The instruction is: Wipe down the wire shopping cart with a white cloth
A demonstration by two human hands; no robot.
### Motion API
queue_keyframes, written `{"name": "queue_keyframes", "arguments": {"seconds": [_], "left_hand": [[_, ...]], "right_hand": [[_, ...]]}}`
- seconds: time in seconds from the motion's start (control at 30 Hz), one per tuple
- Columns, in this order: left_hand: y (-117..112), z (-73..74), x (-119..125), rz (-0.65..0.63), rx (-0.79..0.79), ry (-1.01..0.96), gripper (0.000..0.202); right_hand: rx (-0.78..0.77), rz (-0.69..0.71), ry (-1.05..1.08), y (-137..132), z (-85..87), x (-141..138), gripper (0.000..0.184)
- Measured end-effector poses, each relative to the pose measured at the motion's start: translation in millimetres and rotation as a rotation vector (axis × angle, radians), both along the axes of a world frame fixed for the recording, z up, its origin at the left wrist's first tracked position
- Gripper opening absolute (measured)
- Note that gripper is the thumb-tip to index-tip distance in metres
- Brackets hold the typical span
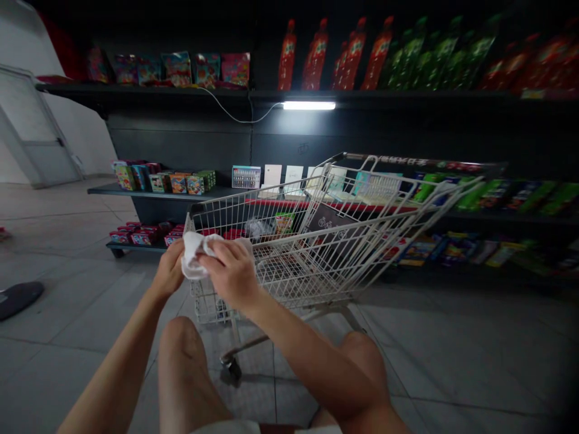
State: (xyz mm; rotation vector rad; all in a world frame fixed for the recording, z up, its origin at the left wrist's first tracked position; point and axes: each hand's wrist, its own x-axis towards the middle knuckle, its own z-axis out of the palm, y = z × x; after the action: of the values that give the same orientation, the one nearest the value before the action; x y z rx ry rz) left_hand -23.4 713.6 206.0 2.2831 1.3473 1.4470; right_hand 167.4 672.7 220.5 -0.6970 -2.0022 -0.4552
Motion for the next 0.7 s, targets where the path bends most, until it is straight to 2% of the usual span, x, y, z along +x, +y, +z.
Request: {"name": "queue_keyframes", "arguments": {"seconds": [0.1, 0.17, 0.23, 0.3, 0.37, 0.43, 0.53, 0.63, 0.7], "left_hand": [[2.3, -22.3, 2.4, 0.083, -0.002, -0.186, 0.042], [4.5, -27.6, 2.4, 0.086, 0.02, -0.208, 0.042], [6.5, -26.8, 2.4, 0.066, 0.079, -0.205, 0.04], [7.7, -23.5, 5.2, 0.053, 0.135, -0.211, 0.035], [7.7, -21.3, 12.1, 0.05, 0.165, -0.244, 0.032], [6.6, -22.3, 21.2, 0.059, 0.2, -0.306, 0.03], [3.9, -30.7, 30.7, 0.083, 0.194, -0.398, 0.028], [1.1, -40.1, 29.8, 0.038, 0.11, -0.424, 0.034], [-0.3, -41.7, 26.0, 0.04, 0.122, -0.389, 0.037]], "right_hand": [[-0.07, -0.134, -0.131, 10.4, 5.9, -35.1, 0.03], [-0.084, -0.16, -0.178, 16.0, 4.1, -41.0, 0.03], [-0.073, -0.155, -0.233, 19.9, 5.7, -26.2, 0.027], [-0.086, -0.18, -0.266, 22.2, 11.5, 1.7, 0.021], [-0.14, -0.257, -0.243, 22.6, 18.1, 26.8, 0.015], [-0.188, -0.318, -0.2, 20.8, 21.0, 34.3, 0.013], [-0.172, -0.267, -0.187, 15.0, 13.9, 7.2, 0.016], [-0.111, -0.244, -0.162, 9.2, 1.9, -30.5, 0.024], [-0.089, -0.223, -0.17, 7.7, -0.9, -36.3, 0.025]]}}
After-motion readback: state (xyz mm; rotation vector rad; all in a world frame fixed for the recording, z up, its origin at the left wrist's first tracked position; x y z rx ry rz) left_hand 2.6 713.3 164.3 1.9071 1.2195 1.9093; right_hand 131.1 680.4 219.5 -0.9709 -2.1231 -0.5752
